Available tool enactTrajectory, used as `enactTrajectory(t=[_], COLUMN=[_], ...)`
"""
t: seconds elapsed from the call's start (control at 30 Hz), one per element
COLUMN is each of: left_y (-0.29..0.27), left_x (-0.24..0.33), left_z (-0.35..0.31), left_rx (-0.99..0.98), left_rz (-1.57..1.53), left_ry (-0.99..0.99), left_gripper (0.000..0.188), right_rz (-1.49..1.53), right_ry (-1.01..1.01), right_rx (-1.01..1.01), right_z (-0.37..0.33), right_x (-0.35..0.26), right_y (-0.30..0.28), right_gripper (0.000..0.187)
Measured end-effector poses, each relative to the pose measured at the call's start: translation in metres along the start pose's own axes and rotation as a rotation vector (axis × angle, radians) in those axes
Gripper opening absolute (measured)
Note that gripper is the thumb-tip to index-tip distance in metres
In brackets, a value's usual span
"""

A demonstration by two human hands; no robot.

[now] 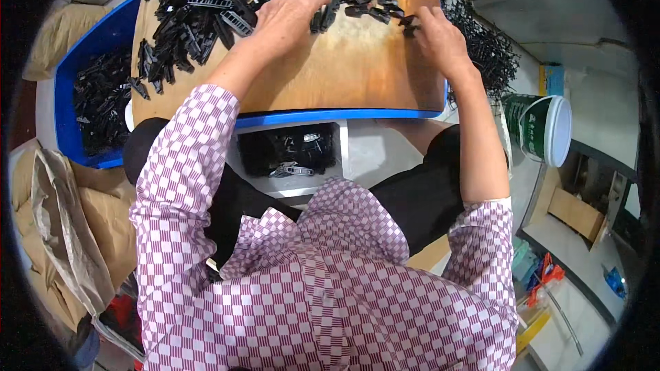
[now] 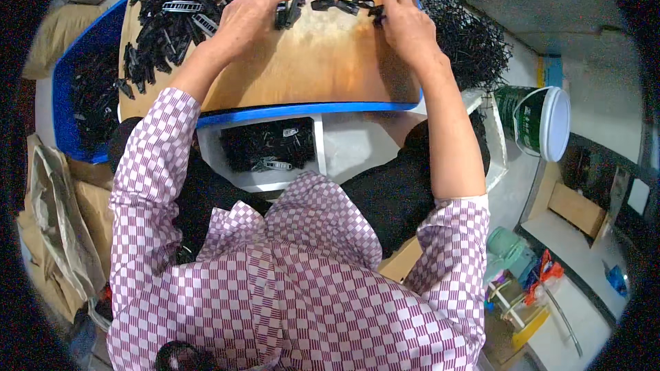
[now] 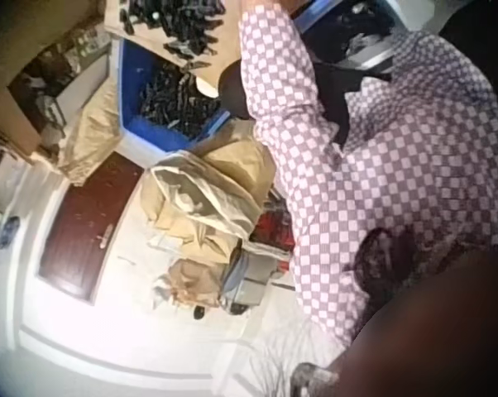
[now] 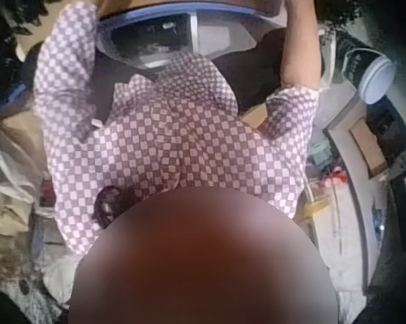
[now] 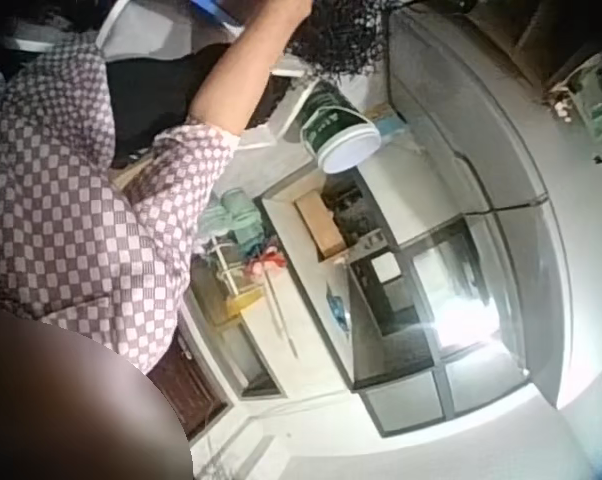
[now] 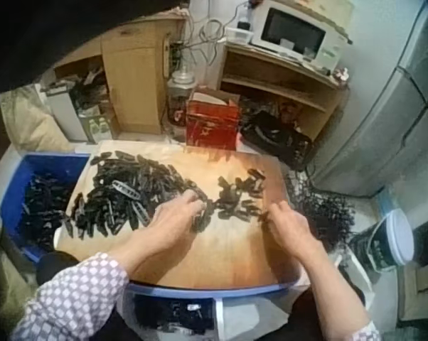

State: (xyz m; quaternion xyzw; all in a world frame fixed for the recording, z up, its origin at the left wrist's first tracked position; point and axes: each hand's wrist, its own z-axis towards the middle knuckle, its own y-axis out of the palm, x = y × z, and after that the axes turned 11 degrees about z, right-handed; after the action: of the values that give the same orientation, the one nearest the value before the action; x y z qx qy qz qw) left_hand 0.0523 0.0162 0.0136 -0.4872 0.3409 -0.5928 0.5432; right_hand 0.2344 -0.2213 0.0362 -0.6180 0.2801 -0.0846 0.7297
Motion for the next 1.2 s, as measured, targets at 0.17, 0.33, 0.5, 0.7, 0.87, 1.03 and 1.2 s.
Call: enactTrajectory(t=[0.17, 0.33, 0.5, 0.7, 0.87, 1.03, 1.2], left_y=[0.007, -0.004, -0.021, -0.030, -0.026, -0.019, -0.019], left_x=[-0.004, -0.003, 0.007, 0.011, 0.004, 0.007, 0.008], left_z=[-0.007, -0.021, -0.045, -0.065, -0.075, -0.076, -0.080], left_rx=[-0.046, -0.112, -0.249, -0.284, -0.251, -0.222, -0.206], left_rz=[0.157, 0.184, 0.152, 0.105, 0.085, 0.178, 0.103], left_ry=[0.044, 0.055, 0.047, -0.048, -0.098, -0.047, -0.106], left_gripper=[0.025, 0.022, 0.019, 0.019, 0.019, 0.019, 0.020], right_rz=[-0.011, 0.045, 0.101, 0.271, 0.352, 0.124, 0.189], right_ry=[-0.006, -0.085, -0.135, -0.332, -0.382, -0.472, -0.353], right_rx=[-0.069, -0.162, -0.208, -0.198, -0.204, -0.200, -0.205], right_z=[-0.001, -0.003, -0.006, -0.002, -0.005, -0.007, -0.002], right_x=[0.017, -0.006, -0.042, -0.080, -0.101, -0.114, -0.118], right_y=[0.010, 0.016, 0.028, 0.042, 0.055, 0.064, 0.059], right_gripper=[0.022, 0.021, 0.020, 0.019, 0.018, 0.018, 0.022])
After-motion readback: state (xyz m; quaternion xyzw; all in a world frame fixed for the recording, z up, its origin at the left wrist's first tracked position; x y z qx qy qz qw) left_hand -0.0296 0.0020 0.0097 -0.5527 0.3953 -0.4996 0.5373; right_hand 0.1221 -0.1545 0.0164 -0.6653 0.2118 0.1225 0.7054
